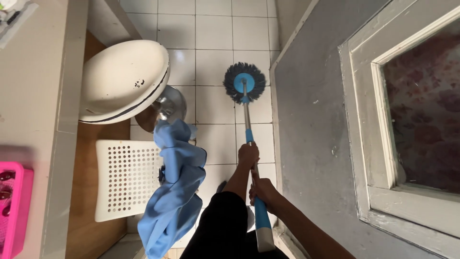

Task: Mop the tiled floor in a home environment.

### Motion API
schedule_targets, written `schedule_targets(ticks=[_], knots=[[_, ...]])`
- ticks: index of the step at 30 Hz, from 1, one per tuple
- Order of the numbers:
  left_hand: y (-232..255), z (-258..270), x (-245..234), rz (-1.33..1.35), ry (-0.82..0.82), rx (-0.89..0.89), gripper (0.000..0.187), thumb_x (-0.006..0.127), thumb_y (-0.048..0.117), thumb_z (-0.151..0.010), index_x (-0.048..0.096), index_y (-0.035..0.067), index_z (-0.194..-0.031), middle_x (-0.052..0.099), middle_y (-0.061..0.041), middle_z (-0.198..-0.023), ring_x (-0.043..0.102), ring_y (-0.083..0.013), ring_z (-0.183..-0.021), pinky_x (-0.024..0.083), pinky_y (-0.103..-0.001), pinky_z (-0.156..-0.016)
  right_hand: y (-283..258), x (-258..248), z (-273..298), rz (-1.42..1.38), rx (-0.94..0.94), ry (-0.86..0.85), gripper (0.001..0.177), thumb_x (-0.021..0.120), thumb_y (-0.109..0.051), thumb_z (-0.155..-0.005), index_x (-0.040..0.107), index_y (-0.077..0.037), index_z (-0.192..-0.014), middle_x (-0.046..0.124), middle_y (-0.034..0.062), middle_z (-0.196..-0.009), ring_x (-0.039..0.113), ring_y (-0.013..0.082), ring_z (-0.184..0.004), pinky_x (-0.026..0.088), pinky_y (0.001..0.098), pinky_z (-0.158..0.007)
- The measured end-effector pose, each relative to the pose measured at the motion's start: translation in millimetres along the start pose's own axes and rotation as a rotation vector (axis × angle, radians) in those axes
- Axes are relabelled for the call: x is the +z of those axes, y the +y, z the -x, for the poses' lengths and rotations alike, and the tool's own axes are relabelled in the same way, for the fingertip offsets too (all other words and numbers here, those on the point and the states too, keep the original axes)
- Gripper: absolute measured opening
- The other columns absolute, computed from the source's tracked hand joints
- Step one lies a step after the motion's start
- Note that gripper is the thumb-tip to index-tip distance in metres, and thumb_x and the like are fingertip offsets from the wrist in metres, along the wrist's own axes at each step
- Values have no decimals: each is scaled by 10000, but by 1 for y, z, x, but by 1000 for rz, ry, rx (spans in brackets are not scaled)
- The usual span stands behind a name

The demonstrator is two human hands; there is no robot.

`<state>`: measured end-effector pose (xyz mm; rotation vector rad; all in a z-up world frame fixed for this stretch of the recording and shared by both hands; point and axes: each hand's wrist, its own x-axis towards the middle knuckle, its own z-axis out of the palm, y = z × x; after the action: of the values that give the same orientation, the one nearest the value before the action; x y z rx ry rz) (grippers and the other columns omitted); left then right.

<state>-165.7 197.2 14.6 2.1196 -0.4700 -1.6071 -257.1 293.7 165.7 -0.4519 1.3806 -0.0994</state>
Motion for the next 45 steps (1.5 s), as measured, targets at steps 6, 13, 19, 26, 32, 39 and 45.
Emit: schedule_targets(ticks=[6, 13, 19, 26, 32, 39, 45], knots=[[-2, 21, -59, 160, 86, -90, 489, 421, 409, -1079, 605, -39, -1006, 671, -105, -706, 672, -196, -525, 586, -326, -493, -16, 35, 9, 163, 57, -51, 613, 539, -593, -991, 468, -55, -708, 478, 70, -575, 485, 158, -460, 487, 303, -463], [-38, 7, -86, 272, 228, -81, 540, 410, 427, -1082, 631, -55, -981, 678, -106, -700, 677, -188, -525, 579, -304, -485, -20, 47, 5, 348, 87, -116, 588, 556, -593, -991, 499, -83, -704, 513, 55, -567, 507, 159, -423, 489, 303, -442], [-49, -20, -90, 170, 187, -38, 505, 426, 387, -1082, 610, -76, -998, 686, -133, -707, 688, -222, -538, 566, -325, -479, -2, 50, -19, 260, 104, -49, 599, 557, -615, -967, 531, -66, -729, 515, 68, -553, 489, 165, -404, 448, 310, -416], [-48, -55, -27, -341, 144, 184, 387, 542, 314, -1029, 614, -61, -1094, 710, -135, -808, 703, -211, -615, 597, -328, -515, -9, 1, 1, -1, 128, -55, 588, 560, -606, -1001, 531, -84, -731, 486, -4, -578, 447, 91, -442, 428, 250, -424], [-67, -78, 34, -861, 120, 527, 298, 602, 236, -1009, 656, -30, -1132, 740, -122, -809, 718, -220, -650, 588, -348, -533, 15, -22, 11, -47, 66, 18, 612, 527, -625, -973, 495, -77, -703, 475, 32, -554, 430, 132, -417, 424, 271, -413], [-41, -38, 95, -630, -188, 404, 317, 492, 246, -1040, 561, -54, -1114, 633, -104, -821, 624, -162, -609, 529, -292, -531, 40, -74, 12, -193, 35, 112, 600, 493, -619, -992, 517, -59, -776, 484, 25, -593, 429, 136, -460, 421, 280, -440], [-20, 4, 92, 132, -189, 16, 498, 481, 398, -1077, 607, -82, -1025, 684, -136, -703, 671, -197, -508, 579, -323, -477, 27, -80, 19, -113, 41, 80, 554, 462, -532, -1033, 500, -49, -765, 499, 51, -594, 460, 153, -456, 450, 314, -444]])
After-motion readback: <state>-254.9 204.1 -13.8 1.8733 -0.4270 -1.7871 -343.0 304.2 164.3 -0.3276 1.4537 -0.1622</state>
